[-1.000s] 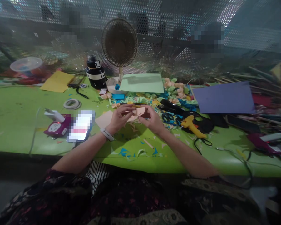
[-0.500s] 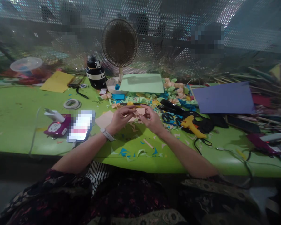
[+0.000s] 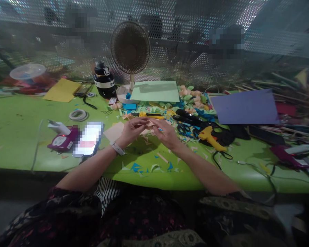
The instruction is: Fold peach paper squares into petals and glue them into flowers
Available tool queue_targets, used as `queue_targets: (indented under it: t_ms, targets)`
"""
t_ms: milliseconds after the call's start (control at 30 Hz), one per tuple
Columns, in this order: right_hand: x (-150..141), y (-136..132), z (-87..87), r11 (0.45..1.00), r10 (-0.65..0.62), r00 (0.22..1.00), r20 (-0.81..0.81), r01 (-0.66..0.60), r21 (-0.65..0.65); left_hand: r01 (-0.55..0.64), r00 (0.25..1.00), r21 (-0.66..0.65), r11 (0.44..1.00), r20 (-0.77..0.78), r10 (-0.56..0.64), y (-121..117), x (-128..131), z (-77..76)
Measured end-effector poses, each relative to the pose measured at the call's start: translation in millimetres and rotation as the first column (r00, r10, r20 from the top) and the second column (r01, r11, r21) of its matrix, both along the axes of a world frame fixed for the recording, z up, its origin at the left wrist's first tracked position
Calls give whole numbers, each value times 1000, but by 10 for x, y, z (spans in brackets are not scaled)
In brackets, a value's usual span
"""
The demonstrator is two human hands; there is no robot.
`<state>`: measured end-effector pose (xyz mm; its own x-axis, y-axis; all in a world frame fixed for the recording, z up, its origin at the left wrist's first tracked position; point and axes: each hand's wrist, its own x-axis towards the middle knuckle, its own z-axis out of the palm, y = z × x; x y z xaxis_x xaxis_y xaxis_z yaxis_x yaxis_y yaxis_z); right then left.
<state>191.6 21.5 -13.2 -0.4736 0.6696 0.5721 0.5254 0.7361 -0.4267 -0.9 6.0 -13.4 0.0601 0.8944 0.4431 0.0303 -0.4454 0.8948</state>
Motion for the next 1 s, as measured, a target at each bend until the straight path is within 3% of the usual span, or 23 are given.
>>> queue_targets:
  t_ms: [200, 367, 467, 600, 700, 800, 900, 1000]
  targets:
    - [9, -11, 14, 999, 7, 1000, 8, -7, -31, -4, 998, 12, 1000, -63, 5, -22, -13, 34]
    - [-13, -38, -10, 991, -33, 999, -40, 27, -132, -99, 962, 216, 971, -229, 149, -10, -24, -10]
    - [-37, -57, -35, 979, -37, 989, -143, 7, -204, -75, 934, 332, 940, -307, 183, -14, -24, -40]
    - [-51, -68, -42, 958, -51, 972, -231, -18, -287, -34, 914, 380, 924, -362, 182, -48, -4, -22]
    - [-45, -49, -9, 953, -69, 962, -263, -15, -302, -41, 937, 350, 936, -311, 157, -79, 13, 40]
    - [-33, -4, 35, 935, -91, 926, -366, -47, -352, -92, 977, 225, 970, -169, 132, -87, 7, 97]
    - [-26, 51, 62, 842, -120, 850, -513, -186, -506, -100, 994, 42, 994, 39, 99, -57, -17, 104]
    - [-25, 89, 68, 730, -180, 772, -609, -310, -609, -24, 985, -87, 996, 166, 38, -15, -35, 68]
